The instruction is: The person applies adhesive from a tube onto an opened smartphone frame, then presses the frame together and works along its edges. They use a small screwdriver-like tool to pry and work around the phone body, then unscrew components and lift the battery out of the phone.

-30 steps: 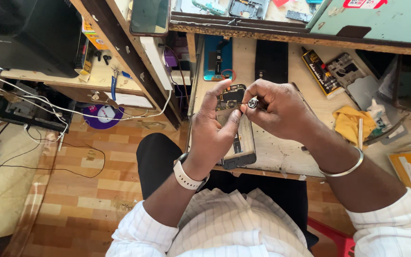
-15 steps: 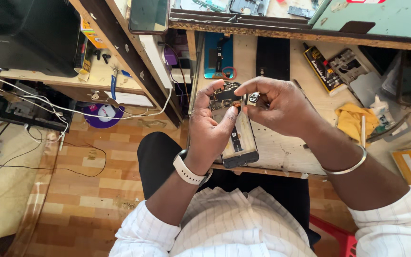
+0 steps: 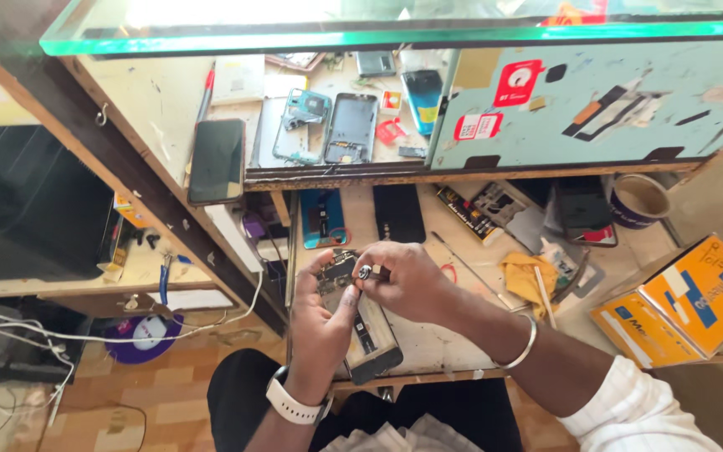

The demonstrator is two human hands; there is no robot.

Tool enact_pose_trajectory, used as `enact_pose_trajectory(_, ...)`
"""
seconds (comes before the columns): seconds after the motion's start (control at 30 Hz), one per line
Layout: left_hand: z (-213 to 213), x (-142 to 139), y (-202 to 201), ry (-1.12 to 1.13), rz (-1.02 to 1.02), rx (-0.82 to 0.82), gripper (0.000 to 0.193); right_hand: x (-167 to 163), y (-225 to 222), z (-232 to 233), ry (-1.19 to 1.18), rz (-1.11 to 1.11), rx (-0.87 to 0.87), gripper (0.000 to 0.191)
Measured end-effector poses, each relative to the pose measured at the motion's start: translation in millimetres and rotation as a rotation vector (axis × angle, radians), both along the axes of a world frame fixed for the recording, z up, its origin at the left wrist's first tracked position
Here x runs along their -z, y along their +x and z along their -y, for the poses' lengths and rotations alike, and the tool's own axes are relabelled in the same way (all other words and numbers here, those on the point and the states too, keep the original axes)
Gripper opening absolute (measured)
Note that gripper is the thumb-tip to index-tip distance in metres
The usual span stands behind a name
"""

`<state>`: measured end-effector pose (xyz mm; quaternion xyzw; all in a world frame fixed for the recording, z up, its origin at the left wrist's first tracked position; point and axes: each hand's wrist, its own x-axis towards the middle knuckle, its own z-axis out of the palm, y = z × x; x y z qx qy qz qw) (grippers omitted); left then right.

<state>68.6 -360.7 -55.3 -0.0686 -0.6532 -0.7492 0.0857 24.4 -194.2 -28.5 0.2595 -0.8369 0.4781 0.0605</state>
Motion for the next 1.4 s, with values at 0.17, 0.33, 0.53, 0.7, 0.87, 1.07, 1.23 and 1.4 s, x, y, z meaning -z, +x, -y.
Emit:
enact_pose_trajectory(0.17,-5.0,2.4,3.1,0.019,-0.087,0.022,0.053,-3.3,4.0,-3.5,0.008,-0.018,-0.002,0.012)
enact_pose_trajectory(0.33,-4.8,-6.7,5.8,-0.049,0.012,0.0,0.055,-8.5,5.8,-6.1,0.058,-0.214,-0.067,0.017)
enact_pose_trajectory(0.53,-4.2,-11.8,5.5,-0.024,0.02,0.021,0.058,-11.5,5.4,-3.2,-0.018,-0.227,-0.095,0.016)
enact_pose_trajectory(0.7,-2.9,-7.9,3.4,-0.045,-0.027,0.003,0.057,-15.1,5.5,-1.8,0.025,-0.109,-0.067,0.016)
enact_pose_trajectory(0.87,1.1,-2.6,0.7,-0.009,-0.044,0.011,0.058,-13.2,2.8,2.1,0.021,-0.068,-0.054,0.015)
enact_pose_trajectory(1.07,1.1,-3.9,2.1,-0.089,-0.067,-0.053,0.056,-9.3,1.2,2.7,0.002,-0.143,-0.048,0.017)
enact_pose_trajectory(1.23,3.8,-10.1,2.0,-0.256,-0.184,-0.115,0.057,-7.9,2.1,4.6,0.003,-0.02,-0.026,0.019)
enact_pose_trajectory(1.4,4.5,-9.7,11.6,-0.098,-0.04,-0.031,0.058,-7.3,8.8,5.1,-0.084,-0.126,-0.071,0.02)
